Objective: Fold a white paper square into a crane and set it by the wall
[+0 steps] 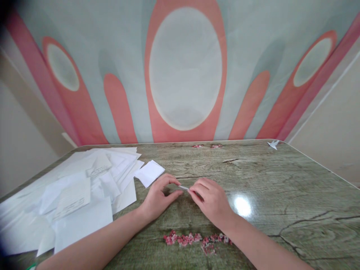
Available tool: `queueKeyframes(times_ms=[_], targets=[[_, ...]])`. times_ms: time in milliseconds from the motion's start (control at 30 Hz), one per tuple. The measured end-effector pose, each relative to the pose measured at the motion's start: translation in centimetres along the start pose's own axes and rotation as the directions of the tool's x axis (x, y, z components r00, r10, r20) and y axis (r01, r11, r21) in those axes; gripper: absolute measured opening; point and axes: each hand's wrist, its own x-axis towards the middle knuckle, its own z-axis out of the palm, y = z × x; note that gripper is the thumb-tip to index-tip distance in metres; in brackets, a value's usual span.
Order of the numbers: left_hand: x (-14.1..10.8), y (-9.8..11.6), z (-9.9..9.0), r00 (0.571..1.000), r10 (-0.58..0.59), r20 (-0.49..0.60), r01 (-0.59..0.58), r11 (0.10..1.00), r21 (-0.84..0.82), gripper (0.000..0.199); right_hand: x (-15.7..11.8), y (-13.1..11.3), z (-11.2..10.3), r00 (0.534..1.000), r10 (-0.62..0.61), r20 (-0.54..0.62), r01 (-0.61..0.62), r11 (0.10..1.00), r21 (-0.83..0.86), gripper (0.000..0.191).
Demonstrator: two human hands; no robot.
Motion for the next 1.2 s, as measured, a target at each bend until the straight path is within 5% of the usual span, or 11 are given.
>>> queueKeyframes(times_ms=[200,600,1000,1200], targets=[[-0.19,0.32,-0.23,0.988,0.115,0.1,-0.13,0.98,0.153,0.018,-0.31,-0.19,-0.28,0.962,-0.217,0.167,0.26,0.913,-0.315,0.025],[-0.26,0.16,-0.12,0.964,0.065,0.259,-0.123,0.97,0.211,0.011,-0.59,0.41,0.46,0.951,-0.199,0.236,0.277,0.887,-0.37,0.023],[-0.02,-0.06,-0.52,0.948,0.073,0.31,-0.126,0.98,0.155,0.009,-0.64,0.5,0.32,0.97,-0.06,0.237,0.099,0.983,-0.158,0.014],[0.33,-0.17,-0.31,0.957,0.022,0.289,-0.066,0.987,0.146,0.011,-0.35,0.7,0.35,0.969,0.091,0.23,-0.106,0.993,0.051,0.01]])
